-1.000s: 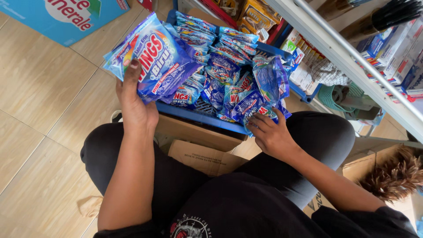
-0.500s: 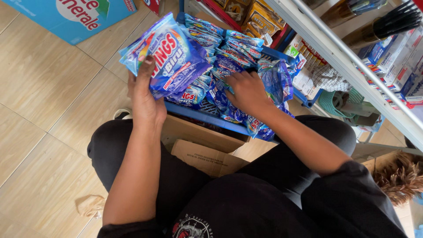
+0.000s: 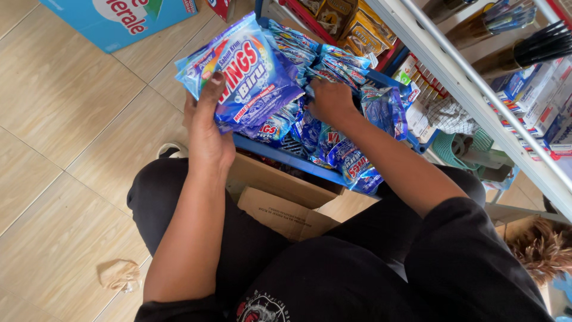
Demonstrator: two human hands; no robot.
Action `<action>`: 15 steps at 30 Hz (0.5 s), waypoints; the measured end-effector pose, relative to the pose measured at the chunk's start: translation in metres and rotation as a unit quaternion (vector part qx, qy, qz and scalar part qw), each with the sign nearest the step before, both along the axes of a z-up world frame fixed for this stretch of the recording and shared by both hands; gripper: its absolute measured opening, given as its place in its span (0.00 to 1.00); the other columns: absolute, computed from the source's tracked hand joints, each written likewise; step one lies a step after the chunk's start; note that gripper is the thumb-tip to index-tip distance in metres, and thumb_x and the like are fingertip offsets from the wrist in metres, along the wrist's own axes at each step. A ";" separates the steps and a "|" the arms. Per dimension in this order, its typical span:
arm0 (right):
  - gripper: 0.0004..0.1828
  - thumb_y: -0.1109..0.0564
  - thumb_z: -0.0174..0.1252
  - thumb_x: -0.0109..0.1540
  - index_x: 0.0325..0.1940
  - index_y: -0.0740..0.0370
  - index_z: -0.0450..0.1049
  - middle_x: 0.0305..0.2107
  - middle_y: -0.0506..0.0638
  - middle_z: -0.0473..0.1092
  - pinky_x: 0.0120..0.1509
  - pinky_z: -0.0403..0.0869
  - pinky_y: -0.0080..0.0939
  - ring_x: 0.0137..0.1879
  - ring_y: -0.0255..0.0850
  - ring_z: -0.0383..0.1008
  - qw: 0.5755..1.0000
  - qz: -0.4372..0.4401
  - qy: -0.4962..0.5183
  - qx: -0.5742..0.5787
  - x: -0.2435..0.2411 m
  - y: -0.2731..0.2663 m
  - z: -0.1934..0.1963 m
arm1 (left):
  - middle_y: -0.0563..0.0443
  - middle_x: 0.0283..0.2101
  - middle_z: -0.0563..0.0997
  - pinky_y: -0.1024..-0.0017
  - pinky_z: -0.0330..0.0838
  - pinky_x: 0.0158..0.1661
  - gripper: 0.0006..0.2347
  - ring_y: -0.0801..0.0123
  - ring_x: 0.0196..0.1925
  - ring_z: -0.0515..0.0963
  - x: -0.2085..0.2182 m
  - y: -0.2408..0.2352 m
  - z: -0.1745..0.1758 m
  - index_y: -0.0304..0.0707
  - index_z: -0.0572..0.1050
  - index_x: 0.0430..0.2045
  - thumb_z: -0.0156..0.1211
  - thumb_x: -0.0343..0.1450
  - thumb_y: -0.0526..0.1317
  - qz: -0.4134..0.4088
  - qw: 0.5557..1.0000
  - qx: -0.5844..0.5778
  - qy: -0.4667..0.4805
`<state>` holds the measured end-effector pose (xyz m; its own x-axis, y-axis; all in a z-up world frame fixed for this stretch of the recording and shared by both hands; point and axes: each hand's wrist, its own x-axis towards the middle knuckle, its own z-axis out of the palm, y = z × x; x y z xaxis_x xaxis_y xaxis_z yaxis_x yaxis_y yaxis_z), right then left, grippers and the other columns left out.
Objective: The person sits on the floor and arranges multiple blue snack packets labeled 'Wings' into a blue plastic crate. They pick up packets, align them, and place them neatly in rows within the crate.
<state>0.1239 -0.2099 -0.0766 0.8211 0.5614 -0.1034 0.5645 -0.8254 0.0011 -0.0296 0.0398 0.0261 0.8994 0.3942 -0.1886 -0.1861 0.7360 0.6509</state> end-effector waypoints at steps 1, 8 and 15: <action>0.24 0.48 0.68 0.53 0.49 0.62 0.75 0.37 0.61 0.77 0.43 0.76 0.58 0.42 0.58 0.80 1.000 0.003 0.022 0.017 0.000 -0.003 0.010 | 0.43 0.56 0.78 0.61 0.75 0.60 0.28 0.62 0.57 0.80 -0.002 0.002 0.001 0.30 0.67 0.60 0.72 0.68 0.45 0.003 1.000 0.003 -0.002; 0.19 0.50 0.69 0.55 0.43 0.63 0.75 0.30 0.60 0.76 0.45 0.75 0.58 0.39 0.59 0.78 0.989 -0.012 0.071 0.128 -0.002 -0.011 0.085 | 0.44 0.56 0.78 0.60 0.76 0.59 0.26 0.62 0.58 0.79 -0.006 0.009 0.011 0.30 0.68 0.59 0.70 0.71 0.45 0.024 0.999 -0.005 -0.024; 0.20 0.55 0.67 0.57 0.52 0.63 0.75 0.43 0.60 0.75 0.47 0.76 0.55 0.47 0.55 0.78 0.954 0.115 -0.101 0.258 -0.002 0.048 0.068 | 0.46 0.55 0.79 0.60 0.77 0.58 0.24 0.63 0.58 0.80 0.000 0.007 0.010 0.34 0.67 0.59 0.67 0.71 0.45 0.015 0.999 0.010 -0.030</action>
